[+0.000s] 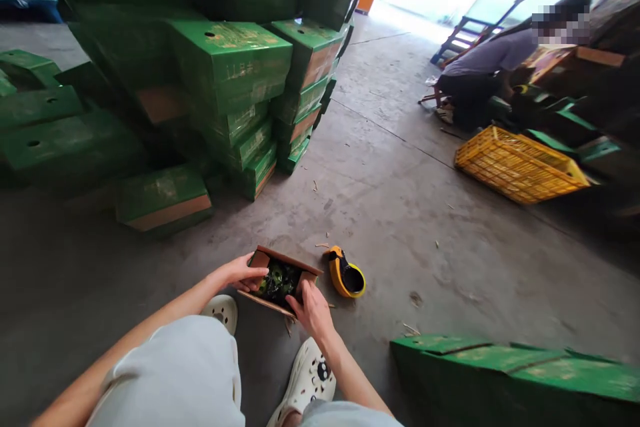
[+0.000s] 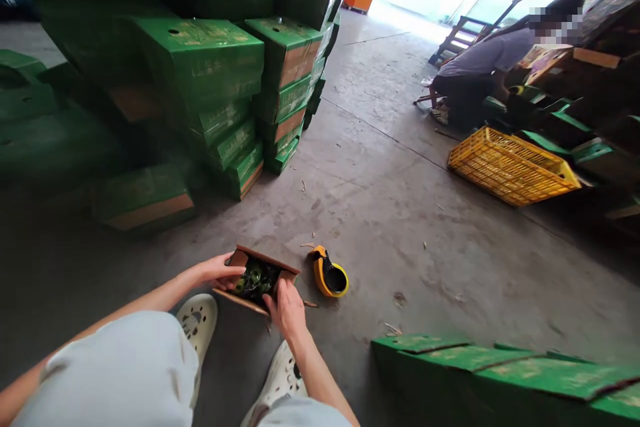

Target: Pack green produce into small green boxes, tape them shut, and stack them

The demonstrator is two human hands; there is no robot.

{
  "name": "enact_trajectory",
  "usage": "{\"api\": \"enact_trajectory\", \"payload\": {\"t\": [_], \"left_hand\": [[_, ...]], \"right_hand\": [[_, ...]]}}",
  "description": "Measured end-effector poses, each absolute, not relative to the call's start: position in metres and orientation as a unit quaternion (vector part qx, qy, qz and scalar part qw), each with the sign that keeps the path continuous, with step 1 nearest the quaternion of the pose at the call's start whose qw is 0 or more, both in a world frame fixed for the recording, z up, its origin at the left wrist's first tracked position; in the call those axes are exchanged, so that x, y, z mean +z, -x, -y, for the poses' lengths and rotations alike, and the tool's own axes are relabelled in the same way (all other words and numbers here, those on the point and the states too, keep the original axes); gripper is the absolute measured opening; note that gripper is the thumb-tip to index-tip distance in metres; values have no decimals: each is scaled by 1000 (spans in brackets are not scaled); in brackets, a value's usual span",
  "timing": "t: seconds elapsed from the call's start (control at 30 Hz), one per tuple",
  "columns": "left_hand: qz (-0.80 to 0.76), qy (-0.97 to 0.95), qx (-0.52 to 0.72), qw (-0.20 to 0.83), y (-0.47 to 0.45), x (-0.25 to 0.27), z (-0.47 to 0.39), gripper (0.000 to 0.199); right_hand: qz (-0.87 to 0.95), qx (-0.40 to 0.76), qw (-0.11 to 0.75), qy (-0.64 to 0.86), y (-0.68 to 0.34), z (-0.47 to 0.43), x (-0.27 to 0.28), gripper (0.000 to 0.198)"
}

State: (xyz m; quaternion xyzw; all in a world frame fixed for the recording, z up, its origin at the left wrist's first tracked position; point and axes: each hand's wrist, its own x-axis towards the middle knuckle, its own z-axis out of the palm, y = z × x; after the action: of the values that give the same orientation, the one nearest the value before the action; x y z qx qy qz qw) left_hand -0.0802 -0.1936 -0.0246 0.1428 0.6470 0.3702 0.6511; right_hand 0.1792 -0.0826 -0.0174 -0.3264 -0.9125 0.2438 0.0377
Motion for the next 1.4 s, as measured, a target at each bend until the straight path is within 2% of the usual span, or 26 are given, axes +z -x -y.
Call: {"api": "enact_trajectory", "payload": {"t": [0.07,0.13,0.33,0.4,0.53,0.57,0.7,0.9,0.97,1.03,1.1,1.17,1.23,1.3,1.4], "left_hand": [[-667,-134,352,643,84,-25,192,130],[-694,-151,322,626,89,-25,190,127],[-733,-238,271,577,98,-19,189,109],[-735,-251,266,571,97,-17,189,108],[-721,-244,251,598,96,-17,191,108],[-714,-232,262,607,97,-19,192,105],[-679,-178,333,630,98,-24,197,93],[-706,-188,306,610,89,-21,196,105],[-720,-217,304,585,87,-20,194,103],[-731,-236,308,562,86,-21,193,103],[-727,-225,305,572,88,-23,193,104],[-708,-197,306,605,90,-26,194,104],[-687,-178,316,629,91,-26,194,104],[-677,-176,326,635,91,-25,194,105],[-679,-169,333,633,91,-21,193,108]], "right_hand": [[945,209,23,252,-158,77,-14,17],[962,201,2,184,-135,73,-11,26],[961,222,-29,163,-98,76,-16,77],[965,210,-24,154,-99,81,-19,71],[972,157,19,174,-107,84,-19,15],[968,143,29,204,-109,83,-18,8],[941,112,40,317,-107,78,-17,14],[952,145,-39,266,-87,91,-18,10],[944,153,-28,292,-88,93,-12,12],[939,166,19,300,-94,93,-4,15],[946,192,58,253,-100,91,3,34],[949,239,60,194,-104,87,7,59],[940,286,42,182,-105,83,7,67],[932,303,20,197,-102,80,4,54],[940,253,-21,227,-96,81,-2,29]]}}
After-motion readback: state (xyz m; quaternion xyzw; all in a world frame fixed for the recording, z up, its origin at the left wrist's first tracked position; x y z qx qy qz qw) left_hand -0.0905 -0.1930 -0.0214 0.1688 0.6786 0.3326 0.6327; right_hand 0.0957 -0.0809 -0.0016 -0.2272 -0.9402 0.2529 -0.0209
